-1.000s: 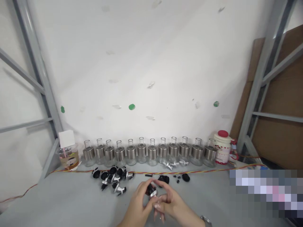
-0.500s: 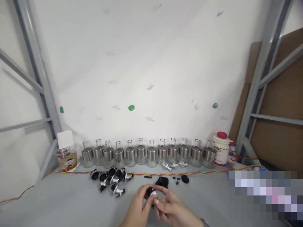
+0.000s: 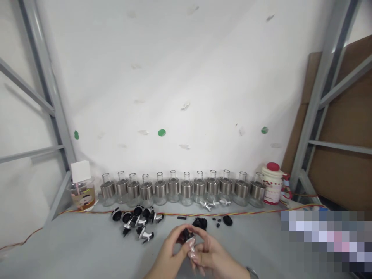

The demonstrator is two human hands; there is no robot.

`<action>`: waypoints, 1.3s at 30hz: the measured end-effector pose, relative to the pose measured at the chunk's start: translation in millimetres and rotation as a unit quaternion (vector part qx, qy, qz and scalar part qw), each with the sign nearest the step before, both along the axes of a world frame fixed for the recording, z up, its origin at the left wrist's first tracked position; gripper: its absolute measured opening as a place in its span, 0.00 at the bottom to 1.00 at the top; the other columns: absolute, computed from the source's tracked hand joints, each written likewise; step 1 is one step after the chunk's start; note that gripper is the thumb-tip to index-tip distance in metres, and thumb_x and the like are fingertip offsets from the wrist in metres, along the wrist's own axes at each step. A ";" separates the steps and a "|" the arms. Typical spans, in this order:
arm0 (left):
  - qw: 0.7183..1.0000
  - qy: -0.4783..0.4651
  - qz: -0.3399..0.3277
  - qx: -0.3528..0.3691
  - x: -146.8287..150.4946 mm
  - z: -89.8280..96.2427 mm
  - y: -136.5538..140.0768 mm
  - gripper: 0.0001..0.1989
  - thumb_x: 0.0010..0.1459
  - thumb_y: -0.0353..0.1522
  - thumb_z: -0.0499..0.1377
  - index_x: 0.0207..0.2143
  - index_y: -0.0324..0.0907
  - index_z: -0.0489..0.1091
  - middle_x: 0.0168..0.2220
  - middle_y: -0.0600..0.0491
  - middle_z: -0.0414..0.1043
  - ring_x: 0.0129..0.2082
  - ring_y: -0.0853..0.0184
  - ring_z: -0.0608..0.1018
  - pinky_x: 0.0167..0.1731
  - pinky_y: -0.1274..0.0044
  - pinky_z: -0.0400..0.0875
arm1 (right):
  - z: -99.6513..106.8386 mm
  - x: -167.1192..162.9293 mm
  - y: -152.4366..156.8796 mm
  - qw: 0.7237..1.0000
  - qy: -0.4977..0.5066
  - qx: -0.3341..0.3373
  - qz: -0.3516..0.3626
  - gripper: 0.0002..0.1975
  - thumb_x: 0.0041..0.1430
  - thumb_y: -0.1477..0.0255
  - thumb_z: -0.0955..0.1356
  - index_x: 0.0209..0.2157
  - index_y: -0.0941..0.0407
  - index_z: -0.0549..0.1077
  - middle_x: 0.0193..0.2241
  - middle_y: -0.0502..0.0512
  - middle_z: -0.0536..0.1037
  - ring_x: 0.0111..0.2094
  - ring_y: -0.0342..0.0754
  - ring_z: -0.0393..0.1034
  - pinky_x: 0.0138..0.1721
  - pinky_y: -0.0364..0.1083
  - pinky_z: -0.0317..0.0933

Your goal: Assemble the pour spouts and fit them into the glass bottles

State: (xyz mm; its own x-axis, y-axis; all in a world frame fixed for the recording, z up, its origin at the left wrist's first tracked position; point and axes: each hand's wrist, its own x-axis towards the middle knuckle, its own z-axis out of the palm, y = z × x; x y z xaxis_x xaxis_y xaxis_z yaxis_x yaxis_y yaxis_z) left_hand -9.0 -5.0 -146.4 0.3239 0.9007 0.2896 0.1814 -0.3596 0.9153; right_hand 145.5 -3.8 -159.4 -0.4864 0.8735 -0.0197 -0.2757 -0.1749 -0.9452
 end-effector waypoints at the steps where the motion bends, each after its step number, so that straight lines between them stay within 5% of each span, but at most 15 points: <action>1: 1.000 -0.020 -0.003 -0.011 0.2 -0.2 0.9 0.16 0.56 0.38 0.53 0.46 0.42 0.65 0.45 0.48 0.70 0.45 0.64 0.71 0.46 0.75 0.64 | -2.2 0.0 1.8 0.999 -0.023 0.025 -0.012 0.40 0.36 0.66 0.74 0.50 0.59 0.55 0.14 0.41 0.67 0.15 0.40 0.62 0.17 0.38 0.50; 6: 0.999 -0.037 0.032 -0.023 -0.1 -0.1 3.3 0.16 0.57 0.38 0.51 0.46 0.41 0.64 0.42 0.48 0.72 0.43 0.64 0.73 0.46 0.74 0.64 | -9.7 -0.6 6.3 0.983 -0.130 0.077 -0.103 0.22 0.36 0.73 0.72 0.35 0.56 0.61 0.16 0.42 0.68 0.19 0.41 0.63 0.23 0.40 0.56; 10: 0.997 0.043 0.065 0.023 -1.7 1.0 2.3 0.11 0.58 0.37 0.50 0.39 0.41 0.66 0.38 0.49 0.72 0.39 0.65 0.73 0.40 0.75 0.65 | -5.0 -0.1 3.1 0.958 -0.233 0.112 -0.123 0.10 0.39 0.76 0.68 0.21 0.55 0.60 0.17 0.46 0.68 0.21 0.42 0.62 0.24 0.41 0.53; 13: 0.981 0.142 0.108 0.077 -3.6 0.1 1.4 0.12 0.59 0.38 0.47 0.32 0.42 0.66 0.32 0.51 0.69 0.35 0.65 0.71 0.36 0.75 0.64 | 1.2 1.1 -2.5 0.915 -0.325 0.191 -0.146 0.05 0.44 0.76 0.67 0.21 0.56 0.64 0.20 0.48 0.70 0.25 0.45 0.63 0.28 0.42 0.54; 16: 0.972 0.192 0.121 0.058 -3.9 -4.3 1.9 0.15 0.61 0.40 0.43 0.26 0.43 0.61 0.26 0.54 0.65 0.30 0.66 0.69 0.32 0.76 0.61 | 5.3 2.5 -7.7 0.881 -0.367 0.251 -0.160 0.02 0.49 0.73 0.65 0.25 0.55 0.67 0.26 0.52 0.72 0.30 0.48 0.65 0.33 0.43 0.55; 24: 0.990 0.124 0.069 0.004 -5.8 -17.5 3.5 0.17 0.60 0.45 0.42 0.27 0.44 0.60 0.24 0.57 0.63 0.26 0.69 0.66 0.28 0.80 0.60 | 13.3 8.9 -16.1 0.860 -0.383 0.317 -0.119 0.05 0.53 0.74 0.62 0.27 0.56 0.69 0.30 0.56 0.71 0.33 0.49 0.66 0.36 0.45 0.56; 27: 0.992 0.117 0.045 0.021 -9.3 -14.6 0.8 0.17 0.59 0.45 0.43 0.28 0.44 0.62 0.27 0.56 0.64 0.29 0.68 0.67 0.32 0.80 0.61 | 13.5 7.7 -15.9 0.901 -0.331 0.253 -0.122 0.04 0.50 0.72 0.65 0.23 0.56 0.68 0.22 0.51 0.70 0.26 0.46 0.64 0.30 0.43 0.56; 32: 0.994 0.108 -0.006 0.002 -10.2 -0.9 -6.2 0.19 0.59 0.46 0.42 0.29 0.43 0.60 0.25 0.57 0.60 0.28 0.70 0.64 0.31 0.81 0.61 | 18.3 6.8 -11.7 0.991 -0.121 0.027 -0.042 0.15 0.38 0.63 0.72 0.18 0.58 0.66 0.13 0.47 0.68 0.14 0.37 0.55 0.18 0.39 0.47; 36: 0.994 0.105 -0.025 0.011 -8.1 7.4 -10.0 0.20 0.58 0.47 0.42 0.29 0.44 0.62 0.27 0.56 0.62 0.29 0.69 0.65 0.33 0.80 0.62 | 27.3 10.9 -13.7 0.991 0.007 -0.123 0.048 0.13 0.36 0.68 0.74 0.18 0.61 0.70 0.13 0.48 0.68 0.13 0.33 0.53 0.17 0.37 0.41; 39: 0.992 0.120 -0.003 0.031 -7.7 10.8 -10.2 0.18 0.60 0.44 0.41 0.31 0.43 0.63 0.30 0.53 0.65 0.31 0.68 0.68 0.36 0.78 0.64 | 30.7 10.5 -15.0 0.988 0.046 -0.147 0.032 0.12 0.37 0.69 0.75 0.19 0.62 0.72 0.15 0.48 0.69 0.14 0.33 0.53 0.18 0.37 0.42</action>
